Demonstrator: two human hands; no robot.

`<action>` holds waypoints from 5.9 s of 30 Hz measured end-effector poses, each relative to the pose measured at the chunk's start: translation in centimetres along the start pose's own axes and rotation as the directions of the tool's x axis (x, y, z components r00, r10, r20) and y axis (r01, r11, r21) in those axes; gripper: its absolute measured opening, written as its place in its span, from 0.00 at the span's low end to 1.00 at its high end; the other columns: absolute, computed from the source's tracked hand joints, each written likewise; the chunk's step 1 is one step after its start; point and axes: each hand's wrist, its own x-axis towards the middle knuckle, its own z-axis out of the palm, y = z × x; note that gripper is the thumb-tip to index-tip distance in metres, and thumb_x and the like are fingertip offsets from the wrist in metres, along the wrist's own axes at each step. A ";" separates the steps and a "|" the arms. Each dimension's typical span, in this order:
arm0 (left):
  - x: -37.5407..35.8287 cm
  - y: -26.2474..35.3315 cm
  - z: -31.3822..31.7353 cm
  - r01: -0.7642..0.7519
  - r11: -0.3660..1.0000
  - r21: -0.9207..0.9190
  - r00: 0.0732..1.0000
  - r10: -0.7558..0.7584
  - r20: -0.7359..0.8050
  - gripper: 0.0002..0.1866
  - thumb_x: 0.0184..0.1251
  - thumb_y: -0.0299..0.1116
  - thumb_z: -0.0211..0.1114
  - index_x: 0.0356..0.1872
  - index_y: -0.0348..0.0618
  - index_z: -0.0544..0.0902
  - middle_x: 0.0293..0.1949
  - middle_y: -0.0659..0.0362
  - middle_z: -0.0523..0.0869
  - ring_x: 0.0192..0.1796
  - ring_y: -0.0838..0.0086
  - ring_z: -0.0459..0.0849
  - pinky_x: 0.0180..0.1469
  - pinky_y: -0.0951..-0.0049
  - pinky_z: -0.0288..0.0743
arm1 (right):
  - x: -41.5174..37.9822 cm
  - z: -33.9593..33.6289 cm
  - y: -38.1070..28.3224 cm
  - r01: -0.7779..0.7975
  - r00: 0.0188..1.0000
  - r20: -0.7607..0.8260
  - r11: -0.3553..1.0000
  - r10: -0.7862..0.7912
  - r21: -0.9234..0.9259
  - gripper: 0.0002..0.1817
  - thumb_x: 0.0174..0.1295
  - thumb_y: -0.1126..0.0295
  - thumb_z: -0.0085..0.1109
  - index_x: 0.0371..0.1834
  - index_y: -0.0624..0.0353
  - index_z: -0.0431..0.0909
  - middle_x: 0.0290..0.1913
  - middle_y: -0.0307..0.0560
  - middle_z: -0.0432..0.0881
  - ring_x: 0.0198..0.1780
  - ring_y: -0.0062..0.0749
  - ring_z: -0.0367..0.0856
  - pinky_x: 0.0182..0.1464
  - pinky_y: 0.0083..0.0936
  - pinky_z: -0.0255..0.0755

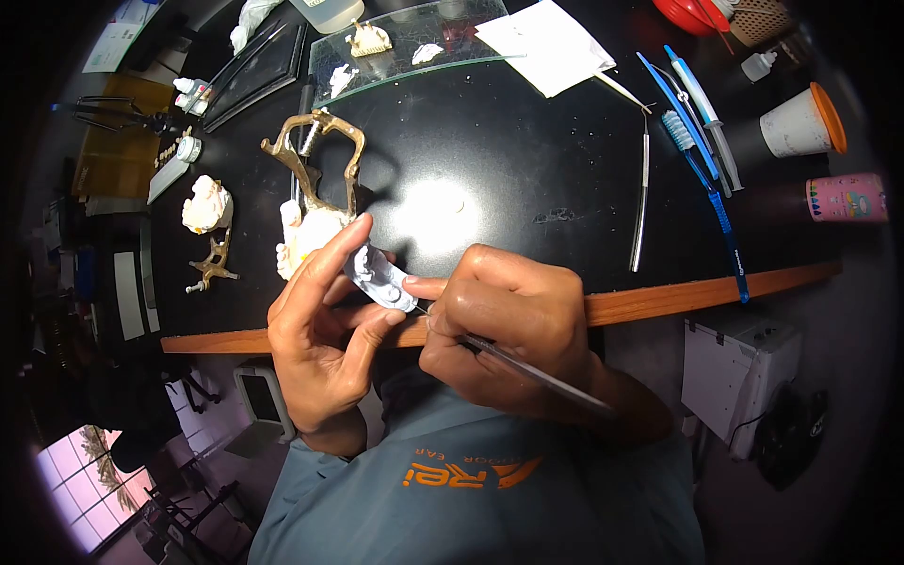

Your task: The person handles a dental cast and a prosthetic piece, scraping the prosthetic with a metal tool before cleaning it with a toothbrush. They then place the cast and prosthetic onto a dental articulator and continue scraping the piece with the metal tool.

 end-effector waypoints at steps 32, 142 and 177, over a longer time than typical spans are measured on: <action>0.3 -0.1 -0.5 -0.011 1.000 -0.017 0.997 0.013 0.079 0.41 0.58 0.06 0.70 0.76 0.41 0.79 0.50 0.49 0.88 0.46 0.75 0.89 0.46 0.75 0.86 | 0.3 -0.3 -0.4 -0.050 0.998 0.032 0.999 0.050 0.013 0.08 0.52 0.91 0.69 0.28 0.66 0.84 0.27 0.47 0.86 0.31 0.27 0.89 0.55 0.39 0.93; -2.5 -1.8 1.4 -0.236 0.909 0.343 0.920 0.323 -0.222 0.31 0.46 0.19 0.91 0.45 0.36 0.75 0.40 0.48 0.89 0.50 0.60 0.95 0.49 0.68 0.92 | -1.0 -0.5 -0.4 0.154 0.988 0.047 0.975 -0.148 -0.158 0.12 0.48 0.90 0.73 0.29 0.62 0.84 0.31 0.44 0.85 0.42 0.43 0.97 0.49 0.30 0.95; -1.7 -1.2 0.2 -0.069 0.994 -0.088 0.984 0.053 -0.170 0.29 0.56 0.11 0.81 0.61 0.26 0.82 0.52 0.45 0.90 0.57 0.63 0.92 0.58 0.67 0.93 | -0.8 -0.6 -0.3 0.107 0.994 0.024 0.993 -0.106 -0.039 0.08 0.47 0.87 0.73 0.24 0.63 0.84 0.26 0.42 0.84 0.27 0.27 0.89 0.51 0.34 0.94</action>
